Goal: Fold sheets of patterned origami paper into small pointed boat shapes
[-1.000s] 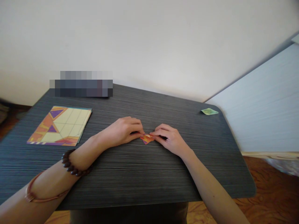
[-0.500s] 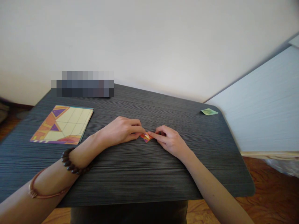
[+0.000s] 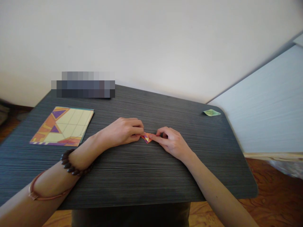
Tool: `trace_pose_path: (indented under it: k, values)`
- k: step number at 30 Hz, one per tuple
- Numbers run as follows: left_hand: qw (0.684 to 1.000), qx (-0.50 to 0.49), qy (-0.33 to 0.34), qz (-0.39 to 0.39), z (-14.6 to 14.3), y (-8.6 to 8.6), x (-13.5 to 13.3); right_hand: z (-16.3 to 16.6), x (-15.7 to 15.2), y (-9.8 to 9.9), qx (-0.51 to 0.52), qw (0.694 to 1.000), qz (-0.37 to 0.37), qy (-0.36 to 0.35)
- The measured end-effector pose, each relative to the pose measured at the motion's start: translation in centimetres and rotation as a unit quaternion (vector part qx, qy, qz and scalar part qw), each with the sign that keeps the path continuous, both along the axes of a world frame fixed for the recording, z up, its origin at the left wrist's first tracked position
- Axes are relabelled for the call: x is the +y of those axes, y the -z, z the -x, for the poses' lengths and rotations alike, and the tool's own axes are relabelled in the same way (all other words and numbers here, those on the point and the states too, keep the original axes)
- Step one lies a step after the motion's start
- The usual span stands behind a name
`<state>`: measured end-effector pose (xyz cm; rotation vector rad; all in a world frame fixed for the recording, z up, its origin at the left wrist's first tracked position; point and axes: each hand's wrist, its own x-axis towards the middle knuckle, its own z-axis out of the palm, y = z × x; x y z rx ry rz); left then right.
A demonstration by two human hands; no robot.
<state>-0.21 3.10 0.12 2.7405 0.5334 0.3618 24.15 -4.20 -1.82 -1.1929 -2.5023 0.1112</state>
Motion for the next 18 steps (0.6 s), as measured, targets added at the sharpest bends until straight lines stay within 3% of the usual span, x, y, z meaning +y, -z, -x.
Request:
trace_pose_path:
  k: [5, 18]
  values:
    - [1.0, -0.007, 0.001, -0.008, -0.06, -0.06, -0.14, -0.29, -0.03, 0.35, 0.04, 0.999, -0.011, -0.015]
    - [1.0, 0.006, 0.021, -0.015, -0.11, -0.46, -0.19, -0.04, 0.09, 0.1, 0.012, 1.0, -0.016, -0.019]
